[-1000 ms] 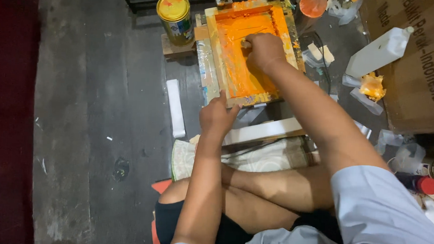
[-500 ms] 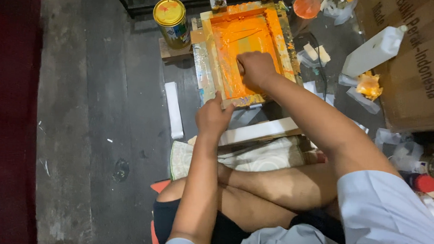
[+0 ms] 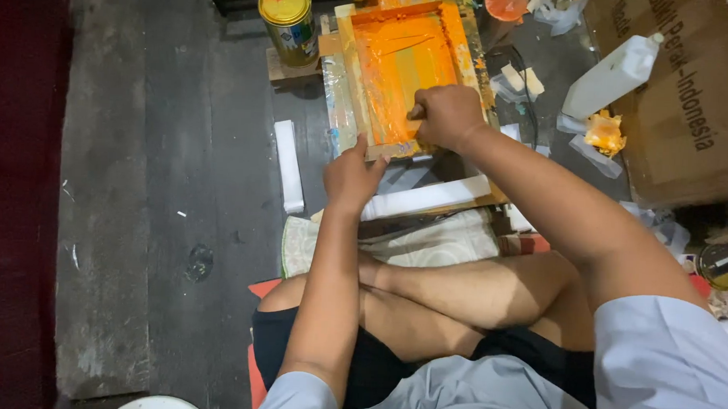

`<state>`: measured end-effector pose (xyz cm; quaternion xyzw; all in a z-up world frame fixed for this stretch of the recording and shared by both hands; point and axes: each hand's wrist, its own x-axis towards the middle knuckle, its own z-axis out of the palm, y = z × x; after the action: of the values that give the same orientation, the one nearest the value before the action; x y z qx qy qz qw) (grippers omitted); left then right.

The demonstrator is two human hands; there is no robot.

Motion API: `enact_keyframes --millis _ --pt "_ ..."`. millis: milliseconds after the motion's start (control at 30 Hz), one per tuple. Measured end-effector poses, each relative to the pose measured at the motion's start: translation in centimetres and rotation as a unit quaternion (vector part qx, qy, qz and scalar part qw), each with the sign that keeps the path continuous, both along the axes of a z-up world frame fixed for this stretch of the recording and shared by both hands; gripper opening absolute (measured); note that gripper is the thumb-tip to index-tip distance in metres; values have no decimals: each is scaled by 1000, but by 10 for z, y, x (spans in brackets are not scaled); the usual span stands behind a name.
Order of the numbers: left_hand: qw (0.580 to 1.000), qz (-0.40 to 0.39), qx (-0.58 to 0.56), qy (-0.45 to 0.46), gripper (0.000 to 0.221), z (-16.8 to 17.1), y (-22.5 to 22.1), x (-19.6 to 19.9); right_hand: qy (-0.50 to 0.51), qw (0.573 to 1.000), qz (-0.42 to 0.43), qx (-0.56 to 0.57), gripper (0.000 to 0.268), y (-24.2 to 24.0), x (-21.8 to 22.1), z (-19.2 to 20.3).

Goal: A person is manually screen printing orange ink onto white straps using a screen frame and a small squeegee block while sitting on the floor.

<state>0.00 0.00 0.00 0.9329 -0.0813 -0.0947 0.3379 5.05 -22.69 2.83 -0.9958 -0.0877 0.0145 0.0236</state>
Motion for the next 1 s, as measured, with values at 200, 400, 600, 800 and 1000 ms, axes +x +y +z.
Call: enact_keyframes --millis 200,400,600,800,1000 --pt "1000 -3 19 16 72 -10 -2 10 -152 987 58 -11 13 1 51 -18" --pt "1000 6 4 28 70 0 0 13 -271 959 80 -34 10 9 99 -32" --pt "1000 20 -4 -16 65 1 -1 11 -188 979 64 -47 12 11 109 -56" --pt "1000 19 -9 -6 62 -8 -2 15 -100 992 68 -43 6 15 66 -19" --pt "999 32 12 -4 61 -14 -2 14 90 995 36 -31 9 8 19 0"
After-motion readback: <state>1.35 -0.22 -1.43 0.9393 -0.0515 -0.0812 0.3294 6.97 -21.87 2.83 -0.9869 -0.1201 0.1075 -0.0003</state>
